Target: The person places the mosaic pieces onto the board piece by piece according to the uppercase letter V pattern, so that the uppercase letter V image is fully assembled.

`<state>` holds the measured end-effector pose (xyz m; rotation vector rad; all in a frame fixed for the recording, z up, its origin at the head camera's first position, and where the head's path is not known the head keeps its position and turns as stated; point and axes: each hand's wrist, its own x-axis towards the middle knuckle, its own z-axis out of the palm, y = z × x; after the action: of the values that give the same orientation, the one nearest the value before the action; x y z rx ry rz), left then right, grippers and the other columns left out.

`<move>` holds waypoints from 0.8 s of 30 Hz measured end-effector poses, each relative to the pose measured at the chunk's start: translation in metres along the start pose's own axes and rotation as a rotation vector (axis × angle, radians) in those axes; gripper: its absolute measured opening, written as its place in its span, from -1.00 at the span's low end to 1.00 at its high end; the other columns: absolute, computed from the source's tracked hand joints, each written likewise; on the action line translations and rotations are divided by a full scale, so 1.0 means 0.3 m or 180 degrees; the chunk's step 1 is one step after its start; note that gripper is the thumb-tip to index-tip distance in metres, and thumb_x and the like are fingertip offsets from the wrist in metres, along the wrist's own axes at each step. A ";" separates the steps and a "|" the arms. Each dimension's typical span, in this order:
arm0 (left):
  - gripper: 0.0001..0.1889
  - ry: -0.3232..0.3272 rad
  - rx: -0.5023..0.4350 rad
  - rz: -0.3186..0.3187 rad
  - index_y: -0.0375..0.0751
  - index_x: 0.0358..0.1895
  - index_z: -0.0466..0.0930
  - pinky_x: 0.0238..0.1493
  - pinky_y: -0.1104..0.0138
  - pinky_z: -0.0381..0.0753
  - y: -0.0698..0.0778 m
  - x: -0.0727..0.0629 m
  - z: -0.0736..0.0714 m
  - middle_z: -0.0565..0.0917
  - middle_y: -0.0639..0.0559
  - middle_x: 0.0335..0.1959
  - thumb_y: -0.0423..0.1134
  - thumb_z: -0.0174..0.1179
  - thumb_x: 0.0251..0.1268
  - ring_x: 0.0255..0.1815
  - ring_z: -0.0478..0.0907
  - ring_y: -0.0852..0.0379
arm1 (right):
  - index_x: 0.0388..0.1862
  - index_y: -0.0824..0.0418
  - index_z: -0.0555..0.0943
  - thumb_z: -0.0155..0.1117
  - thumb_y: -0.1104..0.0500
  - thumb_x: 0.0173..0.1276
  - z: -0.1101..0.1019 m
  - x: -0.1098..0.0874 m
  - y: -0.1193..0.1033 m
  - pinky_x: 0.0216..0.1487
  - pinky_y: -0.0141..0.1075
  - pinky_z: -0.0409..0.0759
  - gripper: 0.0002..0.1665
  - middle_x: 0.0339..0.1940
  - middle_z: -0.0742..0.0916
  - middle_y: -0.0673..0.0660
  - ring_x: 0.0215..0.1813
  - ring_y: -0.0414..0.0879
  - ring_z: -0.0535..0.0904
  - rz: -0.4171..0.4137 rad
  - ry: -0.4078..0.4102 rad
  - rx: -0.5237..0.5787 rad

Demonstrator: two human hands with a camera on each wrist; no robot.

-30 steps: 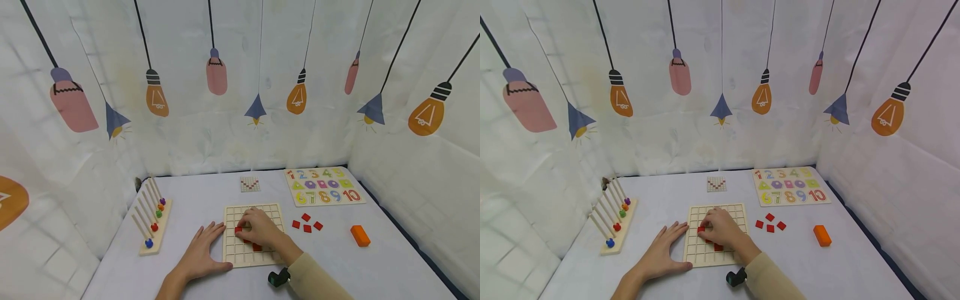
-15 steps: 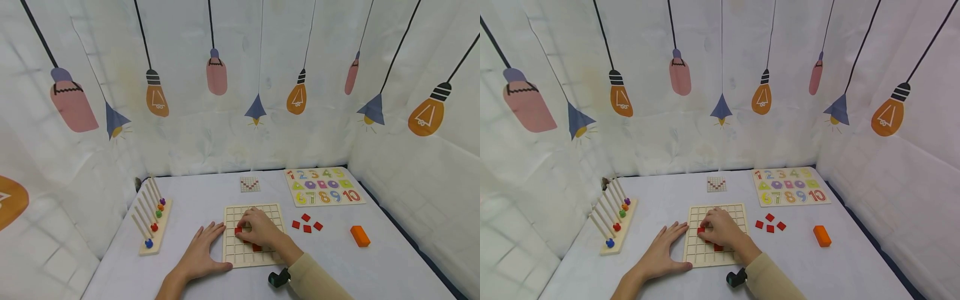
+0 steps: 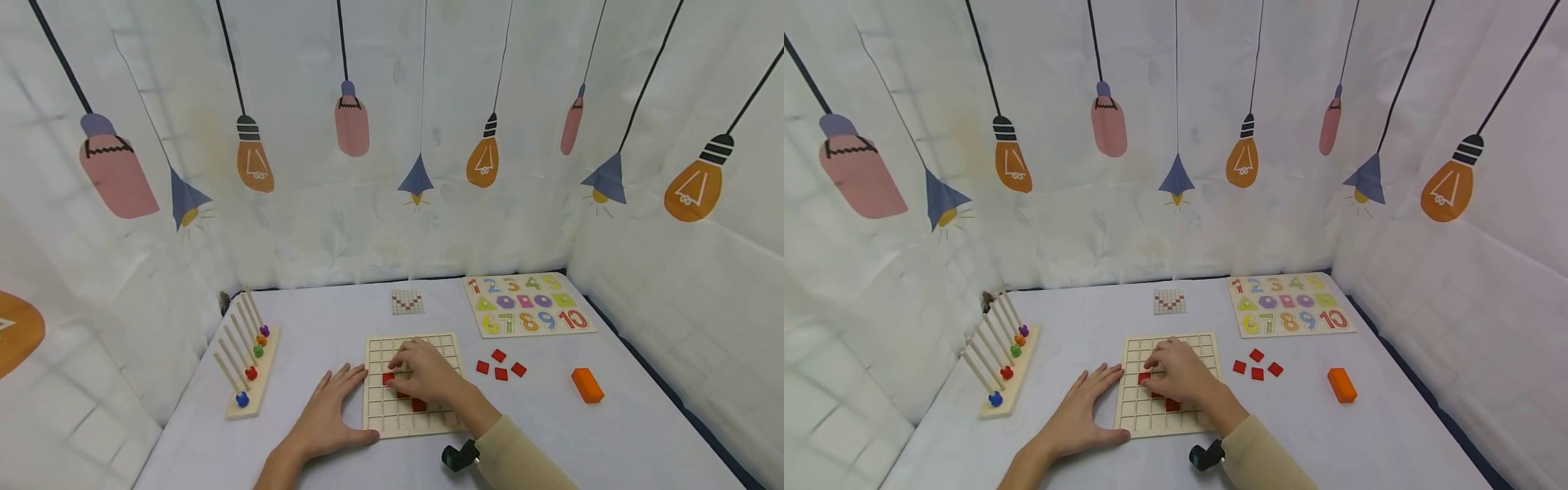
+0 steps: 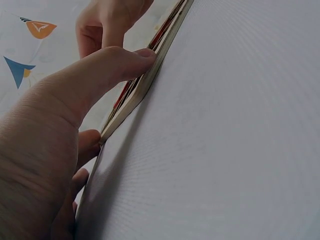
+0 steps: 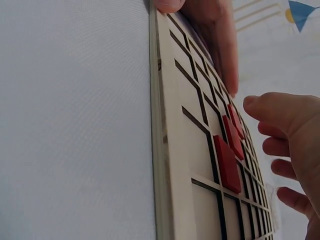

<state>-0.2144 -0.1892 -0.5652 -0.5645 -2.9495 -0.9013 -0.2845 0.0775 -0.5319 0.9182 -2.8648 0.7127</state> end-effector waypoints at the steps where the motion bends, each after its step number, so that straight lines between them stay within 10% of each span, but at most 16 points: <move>1: 0.30 0.0001 0.0002 -0.0004 0.07 0.71 0.40 0.88 -0.27 -0.05 0.000 -0.001 0.000 0.42 0.21 0.74 0.67 0.52 -0.14 0.87 0.15 -0.08 | 0.03 -0.18 0.87 0.57 -0.20 0.45 -0.006 -0.003 0.002 0.36 -0.09 0.69 -0.73 0.01 0.78 -0.26 0.19 -0.21 0.59 -0.0004 0.0002 0.0007; 24: 0.31 0.0026 0.0021 -0.0074 0.07 0.70 0.42 0.89 -0.23 -0.04 0.010 -0.007 -0.001 0.43 0.19 0.73 0.65 0.55 -0.19 0.86 0.16 -0.07 | 0.15 -0.04 0.82 0.67 -0.10 0.39 -0.134 -0.159 0.140 0.26 -0.03 0.70 -0.59 0.01 0.80 -0.09 0.23 -0.20 0.54 0.0371 0.0397 0.0315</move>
<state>-0.2116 -0.1879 -0.5635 -0.5262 -2.9565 -0.8933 -0.2726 0.1512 -0.5221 0.6939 -2.8128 0.8961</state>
